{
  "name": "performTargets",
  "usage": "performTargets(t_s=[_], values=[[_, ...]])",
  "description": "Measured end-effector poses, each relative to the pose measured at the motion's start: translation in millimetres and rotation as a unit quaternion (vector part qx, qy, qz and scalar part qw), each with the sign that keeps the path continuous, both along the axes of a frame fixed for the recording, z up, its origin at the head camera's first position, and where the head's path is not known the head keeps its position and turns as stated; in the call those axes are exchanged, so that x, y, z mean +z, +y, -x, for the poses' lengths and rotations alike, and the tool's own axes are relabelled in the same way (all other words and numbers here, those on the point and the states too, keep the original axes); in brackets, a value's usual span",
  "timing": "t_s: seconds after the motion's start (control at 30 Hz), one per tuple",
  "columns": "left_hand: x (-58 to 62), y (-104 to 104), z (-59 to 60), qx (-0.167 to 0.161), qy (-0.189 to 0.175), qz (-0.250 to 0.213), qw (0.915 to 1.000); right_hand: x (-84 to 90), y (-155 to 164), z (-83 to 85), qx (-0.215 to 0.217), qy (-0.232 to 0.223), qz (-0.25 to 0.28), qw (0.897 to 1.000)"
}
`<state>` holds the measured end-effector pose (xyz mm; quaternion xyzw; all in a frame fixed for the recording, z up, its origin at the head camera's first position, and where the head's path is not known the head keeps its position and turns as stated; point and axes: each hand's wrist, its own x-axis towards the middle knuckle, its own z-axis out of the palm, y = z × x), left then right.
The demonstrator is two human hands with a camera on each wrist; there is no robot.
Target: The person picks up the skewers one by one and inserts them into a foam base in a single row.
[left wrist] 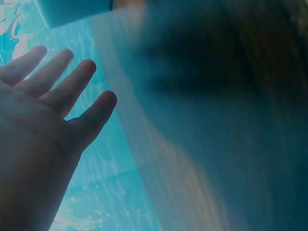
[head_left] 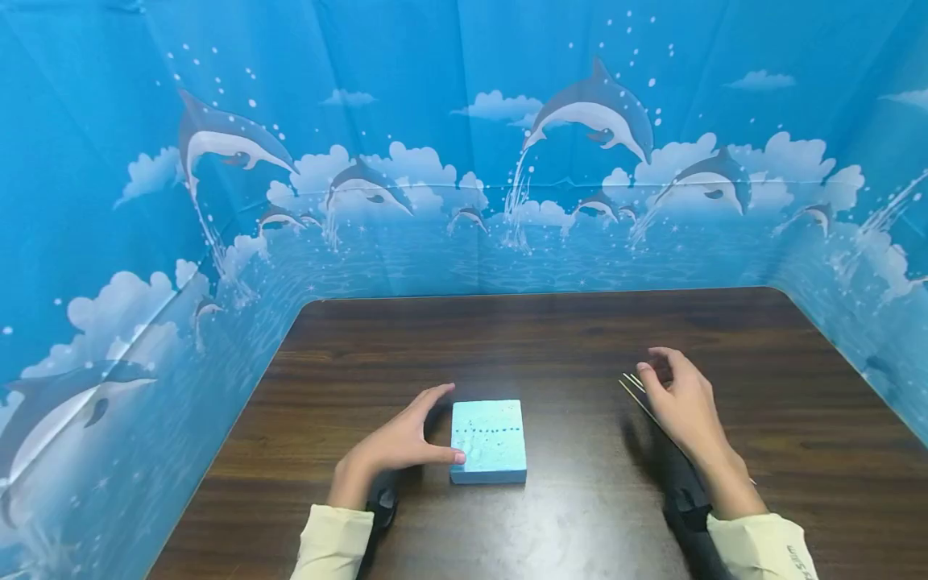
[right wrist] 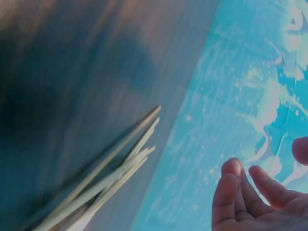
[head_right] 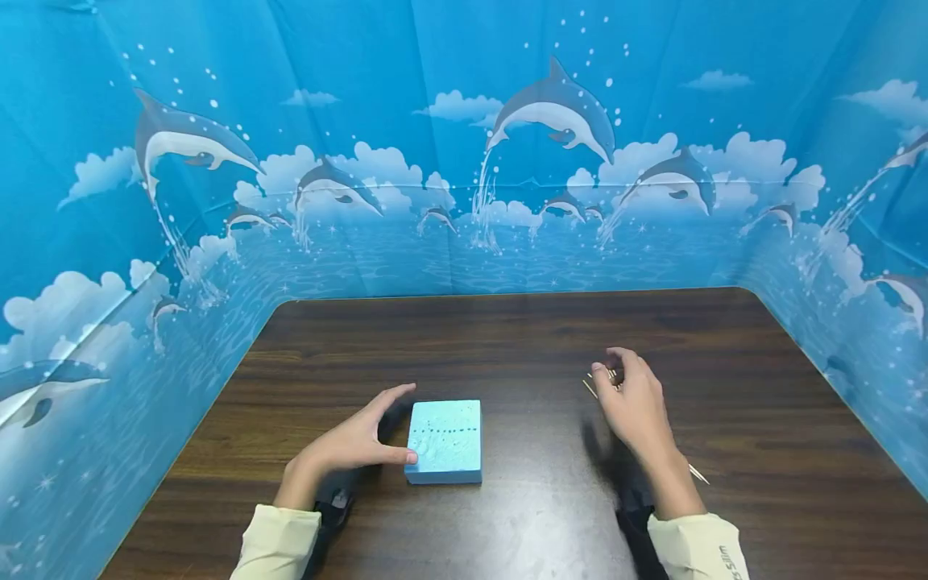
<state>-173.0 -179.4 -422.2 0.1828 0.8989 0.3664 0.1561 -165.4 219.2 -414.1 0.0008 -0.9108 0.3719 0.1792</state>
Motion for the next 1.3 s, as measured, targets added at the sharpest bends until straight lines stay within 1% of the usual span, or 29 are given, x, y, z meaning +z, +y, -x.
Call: performTargets(t_s=[0.17, 0.3, 0.43, 0.6, 0.87, 1.1, 1.2, 1.3], values=[[-2.8, 4.3, -2.5, -0.033, -0.019, -0.017, 0.9991, 0.9, 18.1, -2.4, -0.034, -0.039, 0.014, 0.999], [-3.8, 5.3, -4.0, -0.044, -0.033, -0.025, 0.9982, -1.1, 31.3, -3.0, -0.058, -0.062, 0.02, 0.996], [-6.1, 5.6, -3.5, -0.051, -0.037, -0.024, 0.9977, -3.1, 44.5, -3.9, -0.07, -0.081, 0.042, 0.993], [-9.4, 4.2, -2.4, -0.055, -0.033, -0.027, 0.9976, -9.7, 56.8, -5.0, -0.065, -0.12, 0.073, 0.988], [-10.6, 1.5, -1.5, -0.055, -0.033, -0.019, 0.9977, -24.0, 68.8, -3.7, -0.056, -0.181, 0.052, 0.981], [-9.2, 0.0, -0.2, -0.055, -0.038, -0.02, 0.9976, -36.6, 73.8, -4.6, -0.032, -0.233, 0.059, 0.97], [-9.9, -0.1, 1.4, -0.055, -0.037, -0.018, 0.9976, -36.3, 74.5, -4.1, -0.025, -0.247, 0.051, 0.967], [-11.2, 0.0, 2.8, -0.057, -0.038, -0.017, 0.9975, -35.9, 74.7, -3.1, -0.027, -0.246, 0.04, 0.968]])
